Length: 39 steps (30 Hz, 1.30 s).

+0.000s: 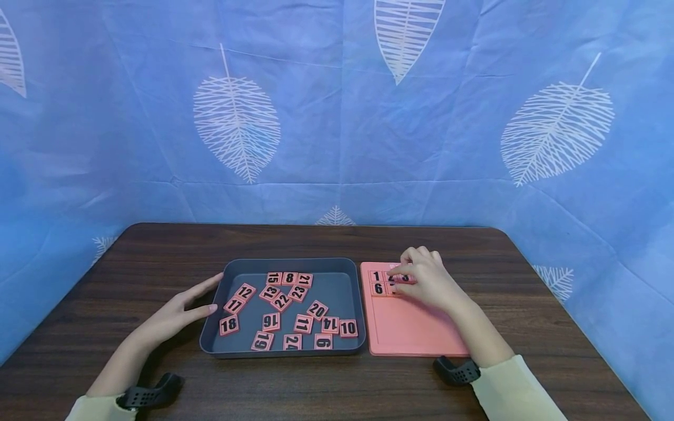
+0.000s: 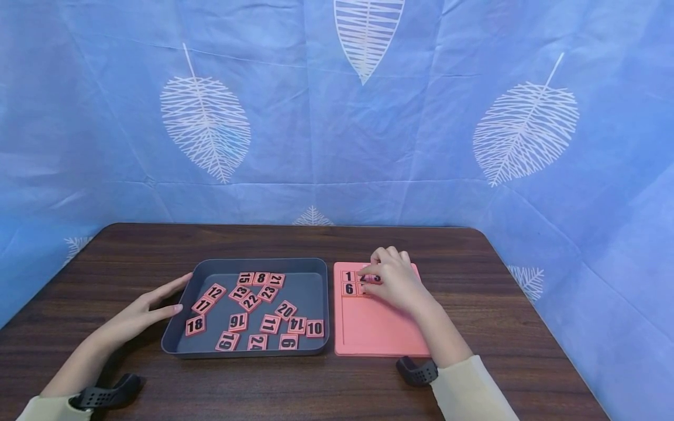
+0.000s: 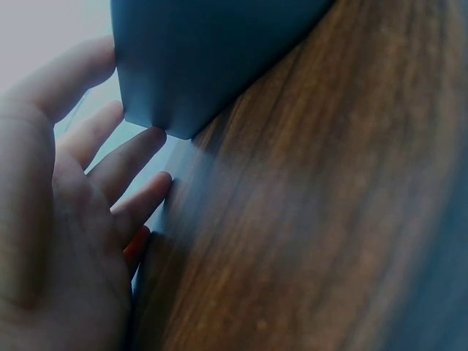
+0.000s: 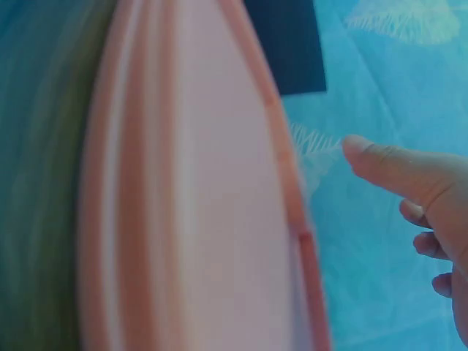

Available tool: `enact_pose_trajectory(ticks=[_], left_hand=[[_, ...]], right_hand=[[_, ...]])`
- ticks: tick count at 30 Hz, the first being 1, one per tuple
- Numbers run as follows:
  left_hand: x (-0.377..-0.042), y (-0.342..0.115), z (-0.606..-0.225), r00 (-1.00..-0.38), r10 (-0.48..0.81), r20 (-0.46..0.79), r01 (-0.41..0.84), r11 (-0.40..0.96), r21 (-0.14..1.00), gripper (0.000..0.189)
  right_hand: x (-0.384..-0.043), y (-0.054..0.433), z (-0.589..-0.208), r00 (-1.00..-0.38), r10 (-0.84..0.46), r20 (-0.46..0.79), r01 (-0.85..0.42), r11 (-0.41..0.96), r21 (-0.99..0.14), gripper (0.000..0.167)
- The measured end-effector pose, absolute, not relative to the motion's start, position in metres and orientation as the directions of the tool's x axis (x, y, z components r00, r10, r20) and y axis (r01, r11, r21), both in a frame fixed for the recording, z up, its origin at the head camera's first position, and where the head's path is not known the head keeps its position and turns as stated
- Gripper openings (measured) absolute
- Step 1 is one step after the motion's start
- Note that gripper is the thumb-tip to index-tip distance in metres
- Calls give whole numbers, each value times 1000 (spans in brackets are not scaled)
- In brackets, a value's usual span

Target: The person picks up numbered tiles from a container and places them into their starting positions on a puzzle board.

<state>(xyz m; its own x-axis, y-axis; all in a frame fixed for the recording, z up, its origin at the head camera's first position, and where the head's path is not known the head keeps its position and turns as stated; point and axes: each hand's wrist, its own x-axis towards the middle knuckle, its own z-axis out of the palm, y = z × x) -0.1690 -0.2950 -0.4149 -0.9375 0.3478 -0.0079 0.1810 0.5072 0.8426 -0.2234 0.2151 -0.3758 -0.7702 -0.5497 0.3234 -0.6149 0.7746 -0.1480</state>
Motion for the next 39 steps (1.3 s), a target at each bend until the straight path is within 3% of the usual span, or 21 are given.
enact_pose_trajectory(ticks=[10,22,39], left_hand=[[-170,-295,-416,-940,340,-16,172,515,840,64],[-171,-295,-418,-939,345,-8,179,507,843,64],[-171,-295,-416,-937,350,3,192,505,842,64]], right_hand=[[-206,164,-352,-749,-522,408,-642,726,-249,30],[-208,83,-351,-769,-537,347,-635,707,-311,31],[-235,19,-367,-830,-519,202,-554,806,-207,34]])
